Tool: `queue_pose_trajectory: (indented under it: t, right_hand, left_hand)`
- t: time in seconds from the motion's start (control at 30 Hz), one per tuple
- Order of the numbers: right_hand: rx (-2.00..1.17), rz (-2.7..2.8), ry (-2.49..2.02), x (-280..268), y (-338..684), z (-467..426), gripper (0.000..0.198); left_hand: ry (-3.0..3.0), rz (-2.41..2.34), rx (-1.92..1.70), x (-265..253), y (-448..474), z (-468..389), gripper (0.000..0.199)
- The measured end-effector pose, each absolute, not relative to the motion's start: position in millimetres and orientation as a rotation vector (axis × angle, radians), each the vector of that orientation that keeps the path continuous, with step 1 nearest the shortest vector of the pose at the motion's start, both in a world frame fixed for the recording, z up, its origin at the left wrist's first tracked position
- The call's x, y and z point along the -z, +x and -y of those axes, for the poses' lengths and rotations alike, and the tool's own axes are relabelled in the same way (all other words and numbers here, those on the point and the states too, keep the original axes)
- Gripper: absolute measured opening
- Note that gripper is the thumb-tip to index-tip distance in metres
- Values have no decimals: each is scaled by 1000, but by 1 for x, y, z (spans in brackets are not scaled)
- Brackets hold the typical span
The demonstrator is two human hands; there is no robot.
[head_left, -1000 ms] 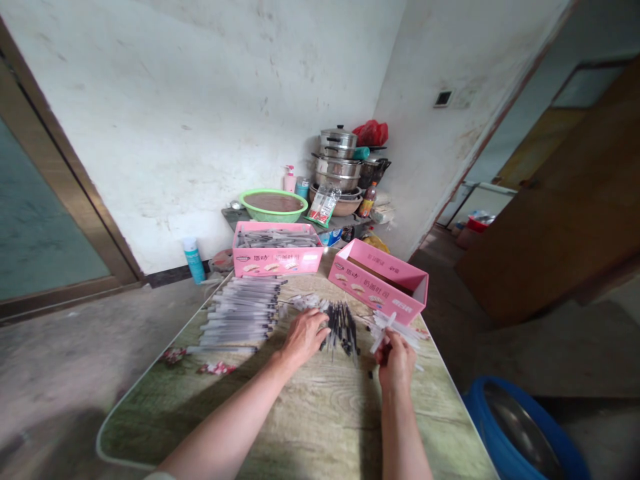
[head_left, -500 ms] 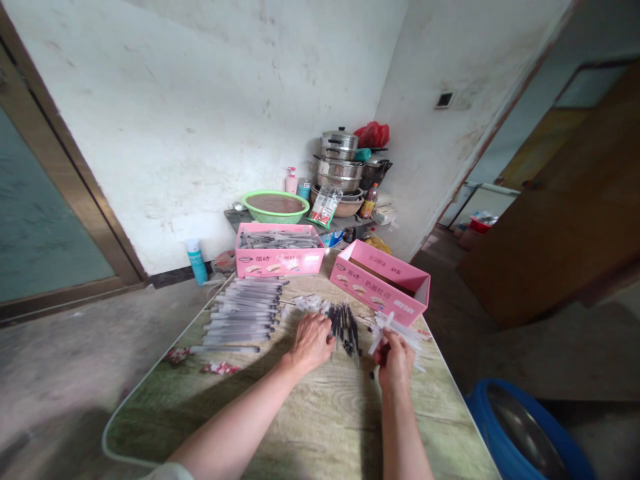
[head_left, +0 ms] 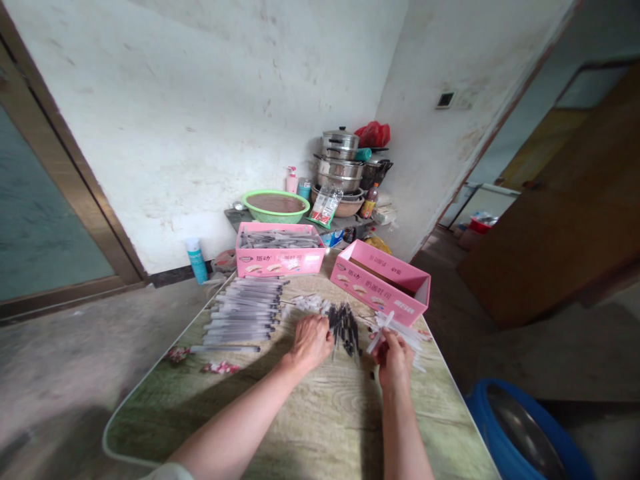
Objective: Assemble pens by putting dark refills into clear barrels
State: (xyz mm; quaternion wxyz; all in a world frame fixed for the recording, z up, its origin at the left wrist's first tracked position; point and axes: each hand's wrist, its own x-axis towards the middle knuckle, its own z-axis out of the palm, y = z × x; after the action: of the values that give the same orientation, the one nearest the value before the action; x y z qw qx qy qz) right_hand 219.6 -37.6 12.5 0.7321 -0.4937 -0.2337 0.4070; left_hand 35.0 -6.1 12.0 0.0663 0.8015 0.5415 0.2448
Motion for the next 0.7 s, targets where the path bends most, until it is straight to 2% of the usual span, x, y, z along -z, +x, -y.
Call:
queue_pose_trajectory:
  t: [0.27,0.47,0.7]
  right_hand:
    - [-960,520,-967,-10,225,37,33]
    - [-808,426,-871,-11,231,36,30]
    - [-772,394,-860,-12,237,36,30]
  left_hand:
    - [2050,-1300,-1027,-13,10,-8,15]
    - [1975,-1100,-961,-17,-1,-8,10]
    - [1981,-1044,-893,-20,2,-4,10]
